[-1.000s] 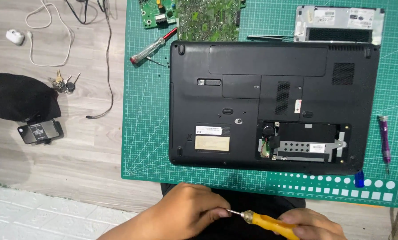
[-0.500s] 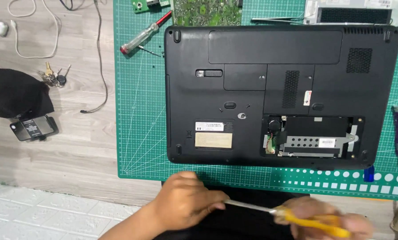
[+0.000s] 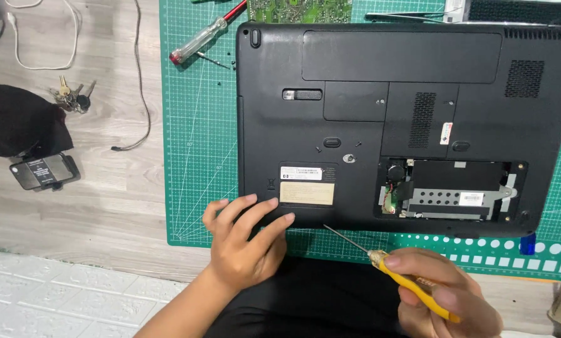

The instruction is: Disassembling a laptop to check the battery and internal components by removing screws from the back panel using a screwdriver.

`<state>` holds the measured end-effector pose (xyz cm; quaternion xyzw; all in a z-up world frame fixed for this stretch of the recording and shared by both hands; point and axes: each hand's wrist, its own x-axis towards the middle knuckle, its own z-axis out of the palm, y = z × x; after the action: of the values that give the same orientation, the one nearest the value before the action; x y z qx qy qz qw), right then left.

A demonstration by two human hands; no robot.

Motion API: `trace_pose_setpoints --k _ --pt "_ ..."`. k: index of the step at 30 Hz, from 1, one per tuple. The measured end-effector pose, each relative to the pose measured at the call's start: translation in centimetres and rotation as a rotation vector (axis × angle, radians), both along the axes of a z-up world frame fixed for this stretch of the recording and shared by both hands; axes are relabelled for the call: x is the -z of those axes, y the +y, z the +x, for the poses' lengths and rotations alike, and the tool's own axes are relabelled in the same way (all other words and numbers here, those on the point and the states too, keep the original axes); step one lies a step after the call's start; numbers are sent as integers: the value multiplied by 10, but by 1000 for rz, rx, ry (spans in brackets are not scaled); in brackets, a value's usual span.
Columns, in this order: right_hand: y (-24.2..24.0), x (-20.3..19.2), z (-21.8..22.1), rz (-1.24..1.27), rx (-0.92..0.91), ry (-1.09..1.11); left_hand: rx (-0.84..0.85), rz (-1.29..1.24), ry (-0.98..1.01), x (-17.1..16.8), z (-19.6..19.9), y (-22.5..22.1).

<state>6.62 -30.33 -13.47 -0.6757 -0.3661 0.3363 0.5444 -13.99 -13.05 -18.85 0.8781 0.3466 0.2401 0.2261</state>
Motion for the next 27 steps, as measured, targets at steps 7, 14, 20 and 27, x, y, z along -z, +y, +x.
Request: trace_pose_setpoints --k 7,14,20,27 --pt "34 -5 27 -2 -277 -281 17 -23 -41 3 0 0" --pt "99 -54 38 3 -808 -559 38 -23 -46 2 0 3" --pt "137 -66 30 94 -949 -551 51 -12 -47 0 0 4" --pt "136 -68 29 -93 -879 -487 50 -21 -54 1 0 3"
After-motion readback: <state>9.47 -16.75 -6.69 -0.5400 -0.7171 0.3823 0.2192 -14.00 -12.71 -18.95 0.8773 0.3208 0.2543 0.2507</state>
